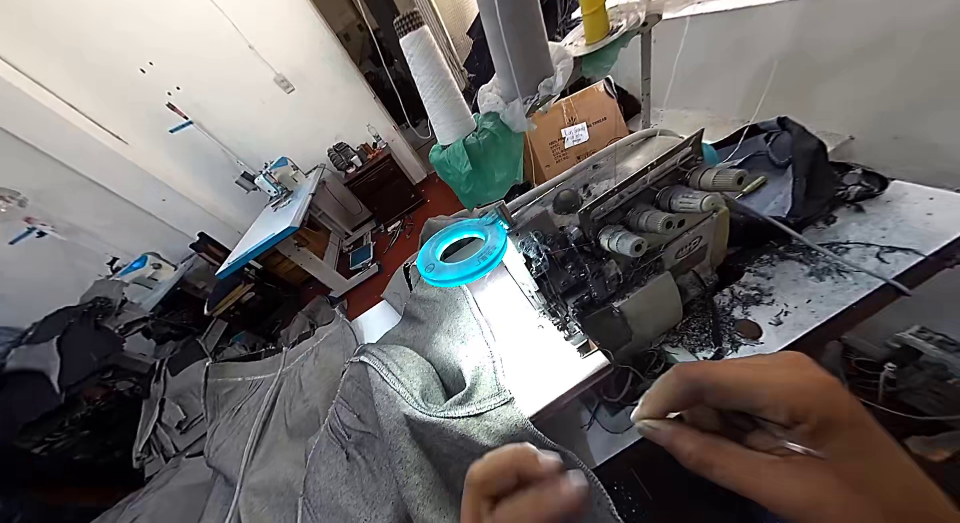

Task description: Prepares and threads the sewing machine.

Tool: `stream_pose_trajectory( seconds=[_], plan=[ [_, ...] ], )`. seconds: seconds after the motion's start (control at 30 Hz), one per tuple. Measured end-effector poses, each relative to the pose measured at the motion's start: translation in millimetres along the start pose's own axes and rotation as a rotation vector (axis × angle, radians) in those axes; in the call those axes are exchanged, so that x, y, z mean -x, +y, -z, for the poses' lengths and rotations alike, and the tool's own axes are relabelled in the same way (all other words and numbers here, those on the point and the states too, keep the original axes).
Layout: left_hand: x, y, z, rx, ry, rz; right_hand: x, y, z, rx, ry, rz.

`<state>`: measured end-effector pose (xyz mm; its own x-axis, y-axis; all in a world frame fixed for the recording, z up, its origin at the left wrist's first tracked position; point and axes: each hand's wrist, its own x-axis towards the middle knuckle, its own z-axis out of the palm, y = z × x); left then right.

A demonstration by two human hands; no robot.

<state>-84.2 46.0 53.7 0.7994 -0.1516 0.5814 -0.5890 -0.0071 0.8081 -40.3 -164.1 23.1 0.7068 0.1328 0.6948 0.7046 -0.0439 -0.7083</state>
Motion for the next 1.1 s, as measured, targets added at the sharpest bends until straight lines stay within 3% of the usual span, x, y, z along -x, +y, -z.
stream_pose_trajectory(
  seconds=[0.13,0.3,0.6,0.77,0.87,0.93,1.03,1.1],
  plan=[
    [5.3,-33.0,-20.9,-0.103,0.197,0.099,3.0,2.5,-8.3,-0.012,0.003,0.008],
    [6.8,-39.9,-31.1,0.014,0.178,0.137,5.8,-3.8,-9.9,0.010,-0.017,-0.007],
    [1.4,-34.1,-34.5,-0.005,0.184,0.122,9.7,-5.7,-13.1,-0.018,-0.012,-0.032],
    [-13.4,-31.5,-19.2,-0.136,0.177,0.102,10.0,10.6,1.3,0.038,0.172,0.018],
    [-33.3,-30.4,-4.7,-0.234,0.043,0.137,10.3,10.6,29.3,-0.010,0.225,-0.074],
    [-48.6,-35.5,3.4,-0.235,-0.119,0.206,11.4,8.5,50.4,-0.046,0.113,-0.098],
    [-69.2,-53.4,5.8,-0.067,-0.291,0.408,13.8,2.0,61.1,-0.091,-0.009,-0.126],
    [-76.7,-72.0,5.3,0.099,-0.306,0.530,17.3,-0.8,52.9,-0.136,0.050,-0.087]
  ],
)
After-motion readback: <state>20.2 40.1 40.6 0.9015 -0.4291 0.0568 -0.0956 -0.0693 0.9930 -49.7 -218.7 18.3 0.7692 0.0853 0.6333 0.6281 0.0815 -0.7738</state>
